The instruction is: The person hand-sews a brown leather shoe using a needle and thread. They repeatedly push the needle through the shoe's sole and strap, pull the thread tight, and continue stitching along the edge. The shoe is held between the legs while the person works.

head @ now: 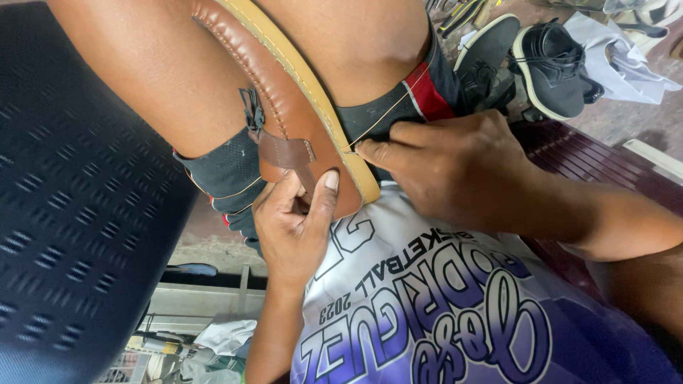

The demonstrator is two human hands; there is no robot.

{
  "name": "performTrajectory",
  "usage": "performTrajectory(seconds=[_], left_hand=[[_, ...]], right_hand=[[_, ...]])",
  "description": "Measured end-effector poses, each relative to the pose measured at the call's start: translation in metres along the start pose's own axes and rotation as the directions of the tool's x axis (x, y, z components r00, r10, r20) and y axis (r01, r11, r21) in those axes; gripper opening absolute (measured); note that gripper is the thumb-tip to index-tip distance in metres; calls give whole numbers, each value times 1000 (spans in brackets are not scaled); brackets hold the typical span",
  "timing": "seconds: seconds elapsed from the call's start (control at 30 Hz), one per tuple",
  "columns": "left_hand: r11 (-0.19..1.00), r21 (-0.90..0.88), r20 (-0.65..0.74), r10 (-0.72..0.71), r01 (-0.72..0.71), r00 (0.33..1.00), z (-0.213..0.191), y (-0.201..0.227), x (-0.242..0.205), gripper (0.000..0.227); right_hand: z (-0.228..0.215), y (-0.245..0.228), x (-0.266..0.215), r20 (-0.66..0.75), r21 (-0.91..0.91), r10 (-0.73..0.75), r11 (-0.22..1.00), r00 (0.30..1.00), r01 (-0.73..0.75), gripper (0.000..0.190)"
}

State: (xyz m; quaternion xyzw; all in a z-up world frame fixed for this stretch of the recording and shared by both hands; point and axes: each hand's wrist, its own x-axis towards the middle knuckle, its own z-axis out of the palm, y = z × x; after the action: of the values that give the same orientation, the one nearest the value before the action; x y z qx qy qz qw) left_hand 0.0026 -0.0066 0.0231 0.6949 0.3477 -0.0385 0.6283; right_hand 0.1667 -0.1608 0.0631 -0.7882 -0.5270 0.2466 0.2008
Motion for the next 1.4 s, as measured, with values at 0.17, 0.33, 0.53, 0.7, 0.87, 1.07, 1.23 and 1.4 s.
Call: performTrajectory(seconds=[0.17,0.33,0.53,0.7,0.87,1.07,1.23,1.4], left_hand=[[998,40,21,45,-45,999,1,2,1,28],[999,-40,34,-7,9,999,1,-2,4,26],[993,-117,24,-25,28,999,2,-8,3,26],[996,-82,21,-25,27,999,2,-8,5,30],[994,-106,12,40,-38,999,-2,-4,-5,16],[905,-387,-319,-312,177,895,-46,-24,-32,17],[969,44,-570,-176,243,802,-89,-34,-42,22],[880,417,-300,367,-225,880,-56,-23,-35,29]], right_hand=[[-8,-5,8,107,-33,9,999,994,-6,37],[-2,2,20,69,40,-36,999,997,33,37],[7,6,30,220,0,-11,1000,975,11,17],[12,1,35,161,-111,-83,989,984,101,15],[13,12,31,45,3,-121,993,992,121,7],[2,28,32,76,145,-112,984,991,100,16],[-9,38,36,242,182,-70,983,968,26,10],[-12,41,40,363,207,56,968,930,-140,11]])
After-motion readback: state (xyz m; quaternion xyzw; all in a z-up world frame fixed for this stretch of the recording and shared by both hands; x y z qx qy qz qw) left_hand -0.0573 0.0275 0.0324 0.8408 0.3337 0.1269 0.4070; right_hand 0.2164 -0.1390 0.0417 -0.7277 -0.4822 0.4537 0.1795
